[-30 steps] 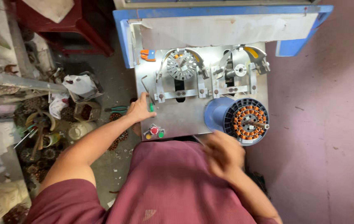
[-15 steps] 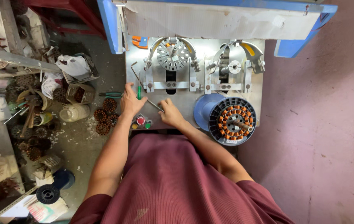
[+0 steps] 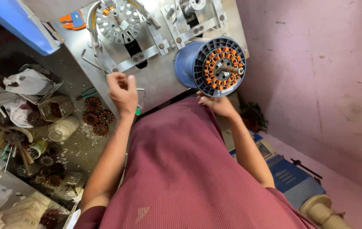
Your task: The person assembles a motor stator by inserting copper coils into slots, using a screwdriver to tighten clamps, and trimming excess wire with shears. The person repeatedly adjusts the stator and secures the coils in place.
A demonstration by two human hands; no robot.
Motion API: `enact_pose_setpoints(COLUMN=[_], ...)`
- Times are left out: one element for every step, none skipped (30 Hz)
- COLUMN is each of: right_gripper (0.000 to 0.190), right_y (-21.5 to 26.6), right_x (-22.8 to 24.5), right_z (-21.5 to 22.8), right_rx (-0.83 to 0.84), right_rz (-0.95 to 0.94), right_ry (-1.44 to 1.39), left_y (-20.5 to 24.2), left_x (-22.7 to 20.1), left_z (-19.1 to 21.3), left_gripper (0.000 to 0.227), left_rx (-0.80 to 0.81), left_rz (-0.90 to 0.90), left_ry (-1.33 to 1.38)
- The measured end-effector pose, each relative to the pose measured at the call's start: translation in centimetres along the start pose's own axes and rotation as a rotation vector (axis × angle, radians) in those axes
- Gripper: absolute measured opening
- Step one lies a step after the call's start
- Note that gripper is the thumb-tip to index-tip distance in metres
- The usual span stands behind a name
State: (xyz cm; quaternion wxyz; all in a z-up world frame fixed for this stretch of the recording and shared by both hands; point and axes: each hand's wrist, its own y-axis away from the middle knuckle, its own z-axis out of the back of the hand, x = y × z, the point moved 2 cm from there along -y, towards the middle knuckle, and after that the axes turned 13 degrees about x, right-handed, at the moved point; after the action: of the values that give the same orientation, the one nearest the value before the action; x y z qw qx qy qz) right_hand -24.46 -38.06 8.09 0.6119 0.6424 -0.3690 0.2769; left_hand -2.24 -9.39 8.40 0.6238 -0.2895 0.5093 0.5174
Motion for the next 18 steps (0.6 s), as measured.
enact_pose_setpoints(right_gripper=[0.027,0.025,0.02,0.017,0.018,0.021,0.021,0.022,0.023,0.019,0.015,0.012,0.012,0.012,0.014,0.017,0.02,0.023], right_y=[1.1,2.3,3.2,3.7,4.0,4.3,4.1,3.7,3.0,2.5,2.2,1.9,1.5,1.2,1.0,0.9,0.9,1.0], right_x=[0.5,1.3,2.6,3.7,5.0,6.4,7.7,8.8,9.9,10.7,11.2,11.5,11.6,11.6,11.5,11.4,11.0,10.7], right_z=[1.7,3.0,4.3,5.0,5.5,6.3,6.8,7.3,8.0,8.6,9.1,9.6,10.1,10.4,10.9,11.2,11.0,10.8], right_rx=[-0.189,-0.379,-0.465,-0.55,-0.542,-0.532,-0.486,-0.439,-0.386,-0.332,-0.279,-0.226,-0.193,-0.161,-0.123,-0.061,0.002,0.065], right_rz=[-0.005,-0.011,0.081,0.173,0.212,0.249,0.253,0.256,0.254,0.237,0.225,0.214,0.21,0.208,0.197,0.207,0.209,0.209], right_ry=[-0.021,-0.041,-0.169,-0.298,-0.37,-0.442,-0.434,-0.426,-0.417,-0.36,-0.303,-0.246,-0.193,-0.14,-0.086,-0.133,-0.185,-0.239], left_y=[0.0,0.2,0.2,0.5,0.5,0.7,1.0,1.3,1.6,1.7,1.8,1.8,2.0,2.1,2.4,2.4,2.6,2.8], left_x=[-1.7,-3.4,-4.7,-5.9,-7.2,-8.2,-9.2,-10.0,-10.5,-10.8,-11.1,-11.3,-11.5,-11.5,-11.5,-11.7,-11.7,-11.8], left_z=[-1.2,-2.5,-3.8,-5.3,-6.8,-8.3,-9.8,-11.2,-12.1,-12.4,-12.5,-12.6,-12.4,-12.0,-11.6,-11.4,-10.9,-10.5], left_gripper=[0.023,0.023,0.027,0.032,0.037,0.043,0.048,0.053,0.058,0.057,0.057,0.057,0.055,0.054,0.053,0.053,0.052,0.052], left_rx=[0.109,0.219,0.373,0.527,0.614,0.702,0.69,0.679,0.66,0.623,0.586,0.55,0.534,0.517,0.495,0.456,0.418,0.38], left_rz=[-0.074,-0.147,-0.108,-0.069,-0.113,-0.158,-0.173,-0.189,-0.2,-0.185,-0.173,-0.159,-0.109,-0.059,0.0,-0.013,-0.018,-0.021], left_ry=[0.027,0.056,0.1,0.146,0.177,0.208,0.252,0.295,0.338,0.295,0.251,0.208,0.2,0.193,0.19,0.161,0.129,0.096])
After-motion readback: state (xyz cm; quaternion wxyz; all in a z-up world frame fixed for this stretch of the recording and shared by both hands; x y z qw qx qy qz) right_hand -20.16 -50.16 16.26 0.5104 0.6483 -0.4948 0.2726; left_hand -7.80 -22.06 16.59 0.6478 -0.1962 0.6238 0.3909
